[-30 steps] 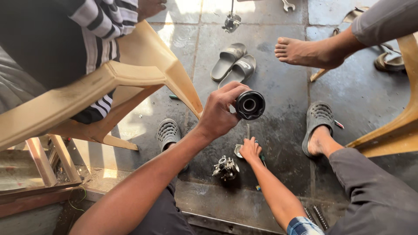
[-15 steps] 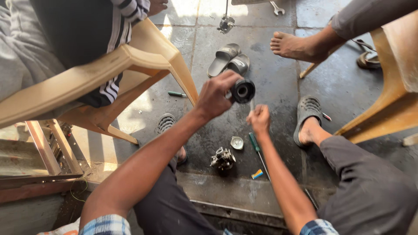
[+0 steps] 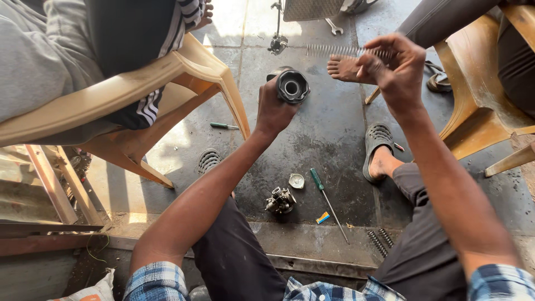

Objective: The person disassembles a motorcycle carburetor by hand, removing a spring and slide, and then uses a screwdriver to secure parts of the assembly during reassembly.

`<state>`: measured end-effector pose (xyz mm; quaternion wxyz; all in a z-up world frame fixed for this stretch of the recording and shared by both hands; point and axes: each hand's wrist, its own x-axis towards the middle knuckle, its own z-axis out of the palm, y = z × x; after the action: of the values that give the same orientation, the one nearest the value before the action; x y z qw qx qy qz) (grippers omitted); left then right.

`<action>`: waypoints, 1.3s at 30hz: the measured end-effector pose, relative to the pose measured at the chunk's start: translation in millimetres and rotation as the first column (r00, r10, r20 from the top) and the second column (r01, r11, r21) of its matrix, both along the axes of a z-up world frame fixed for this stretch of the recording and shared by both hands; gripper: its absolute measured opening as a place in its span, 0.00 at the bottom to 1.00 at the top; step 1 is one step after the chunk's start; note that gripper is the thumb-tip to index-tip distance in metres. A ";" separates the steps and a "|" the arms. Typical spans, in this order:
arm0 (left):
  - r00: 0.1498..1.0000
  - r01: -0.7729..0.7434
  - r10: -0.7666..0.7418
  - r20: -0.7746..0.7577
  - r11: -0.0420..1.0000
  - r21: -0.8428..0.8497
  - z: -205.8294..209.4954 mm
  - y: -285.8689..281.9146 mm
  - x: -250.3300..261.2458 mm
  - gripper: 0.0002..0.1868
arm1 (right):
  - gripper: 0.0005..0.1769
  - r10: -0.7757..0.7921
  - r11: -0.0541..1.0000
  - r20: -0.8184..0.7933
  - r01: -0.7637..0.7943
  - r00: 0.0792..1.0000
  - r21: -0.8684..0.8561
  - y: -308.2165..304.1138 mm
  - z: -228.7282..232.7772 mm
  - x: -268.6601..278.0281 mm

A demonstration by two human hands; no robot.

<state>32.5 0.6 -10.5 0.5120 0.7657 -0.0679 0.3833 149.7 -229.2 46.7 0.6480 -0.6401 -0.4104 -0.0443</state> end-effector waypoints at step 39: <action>0.889 0.459 -0.455 -0.060 0.877 0.142 53.7 -9.8 -34.7 0.09 | 0.15 0.056 0.994 -0.107 -0.065 0.993 -0.085 -1.4 11.6 -40.8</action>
<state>-2.2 -9.2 43.2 0.5286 0.7695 -0.2695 0.2361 108.9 -230.6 58.3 0.6407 -0.6568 -0.3967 0.0269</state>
